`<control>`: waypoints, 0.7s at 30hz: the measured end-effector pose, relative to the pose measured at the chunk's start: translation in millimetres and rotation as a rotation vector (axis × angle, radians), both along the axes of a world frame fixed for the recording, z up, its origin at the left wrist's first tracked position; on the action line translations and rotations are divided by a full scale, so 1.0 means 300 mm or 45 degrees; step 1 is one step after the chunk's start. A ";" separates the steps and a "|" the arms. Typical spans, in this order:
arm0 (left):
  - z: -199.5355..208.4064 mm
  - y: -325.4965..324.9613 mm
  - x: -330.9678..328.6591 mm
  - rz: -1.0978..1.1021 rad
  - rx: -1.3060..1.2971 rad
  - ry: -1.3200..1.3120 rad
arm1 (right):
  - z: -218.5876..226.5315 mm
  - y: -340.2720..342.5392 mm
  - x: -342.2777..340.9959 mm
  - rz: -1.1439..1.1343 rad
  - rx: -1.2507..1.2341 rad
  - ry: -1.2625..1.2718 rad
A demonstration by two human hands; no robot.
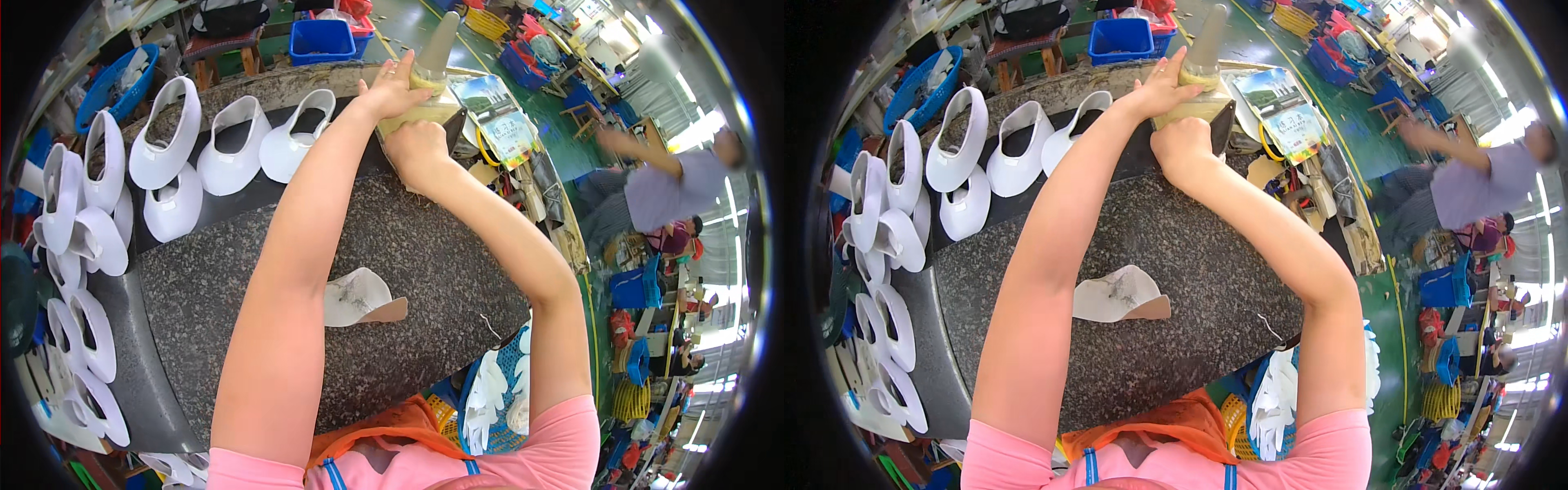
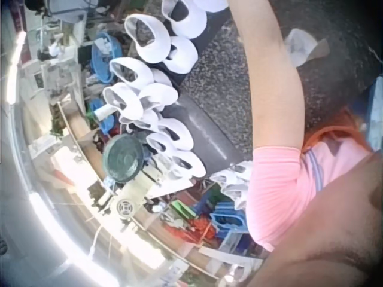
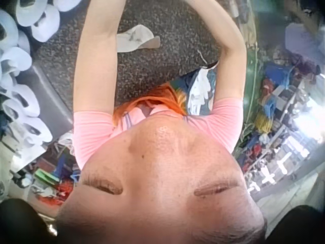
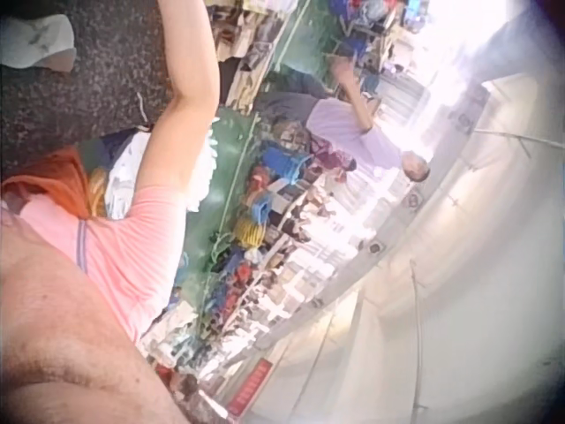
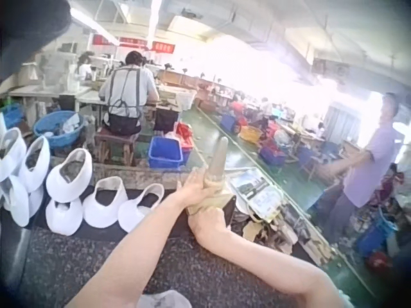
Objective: Applying glue to white shoe heel components and internal padding layers using a brush and specialized dispenser.
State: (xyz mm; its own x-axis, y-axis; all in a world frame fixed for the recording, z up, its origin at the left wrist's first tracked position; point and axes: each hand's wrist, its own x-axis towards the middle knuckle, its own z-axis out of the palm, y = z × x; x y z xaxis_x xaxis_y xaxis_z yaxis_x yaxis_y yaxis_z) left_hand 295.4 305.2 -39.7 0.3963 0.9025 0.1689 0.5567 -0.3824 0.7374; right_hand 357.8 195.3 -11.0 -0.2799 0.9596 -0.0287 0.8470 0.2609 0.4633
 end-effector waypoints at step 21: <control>0.010 -0.047 -0.002 0.147 0.196 0.045 | 0.193 -0.630 0.278 0.490 0.219 1.111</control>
